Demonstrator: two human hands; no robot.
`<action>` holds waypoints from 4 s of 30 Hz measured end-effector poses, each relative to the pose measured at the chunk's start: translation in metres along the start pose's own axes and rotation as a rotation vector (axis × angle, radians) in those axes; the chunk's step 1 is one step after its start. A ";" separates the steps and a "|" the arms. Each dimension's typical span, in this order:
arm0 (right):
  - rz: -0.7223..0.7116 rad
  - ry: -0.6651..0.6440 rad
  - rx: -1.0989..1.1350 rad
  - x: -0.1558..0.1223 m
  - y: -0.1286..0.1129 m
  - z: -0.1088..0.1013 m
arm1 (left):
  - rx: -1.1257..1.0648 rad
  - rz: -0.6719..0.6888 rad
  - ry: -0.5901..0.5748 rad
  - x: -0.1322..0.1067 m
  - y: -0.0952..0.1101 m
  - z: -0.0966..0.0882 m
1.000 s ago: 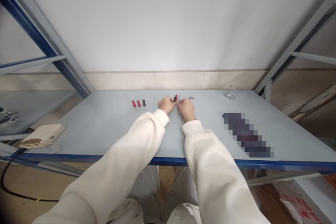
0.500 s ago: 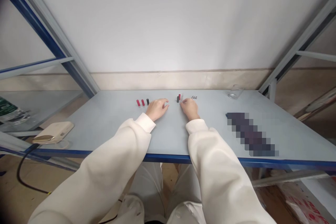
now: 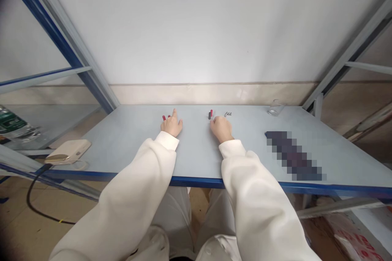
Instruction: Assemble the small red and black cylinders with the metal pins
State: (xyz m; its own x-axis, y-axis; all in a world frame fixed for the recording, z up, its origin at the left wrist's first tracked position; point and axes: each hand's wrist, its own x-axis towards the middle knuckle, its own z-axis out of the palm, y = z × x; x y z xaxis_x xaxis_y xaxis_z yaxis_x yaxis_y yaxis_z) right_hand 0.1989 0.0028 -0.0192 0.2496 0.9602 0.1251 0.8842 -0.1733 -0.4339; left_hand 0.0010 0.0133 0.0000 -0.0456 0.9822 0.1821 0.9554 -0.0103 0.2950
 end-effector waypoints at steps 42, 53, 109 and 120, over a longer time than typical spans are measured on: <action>-0.353 -0.125 0.759 -0.007 -0.015 0.012 | -1.239 0.035 -0.294 -0.006 0.014 0.010; -0.338 -0.176 0.827 -0.011 -0.019 0.009 | -1.277 -0.028 -0.195 -0.003 0.013 0.014; -0.020 0.024 0.041 0.020 0.023 0.016 | -0.139 0.147 0.087 -0.021 0.017 -0.007; -0.007 -0.072 -0.063 0.003 0.010 0.001 | -0.039 -0.114 0.024 -0.004 -0.016 -0.009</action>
State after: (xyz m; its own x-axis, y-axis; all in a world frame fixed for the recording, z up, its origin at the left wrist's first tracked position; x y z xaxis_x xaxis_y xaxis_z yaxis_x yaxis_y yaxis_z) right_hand 0.2082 0.0046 -0.0241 0.2159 0.9744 0.0624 0.9095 -0.1774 -0.3760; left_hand -0.0166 0.0081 0.0031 -0.1606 0.9728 0.1671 0.9317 0.0935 0.3510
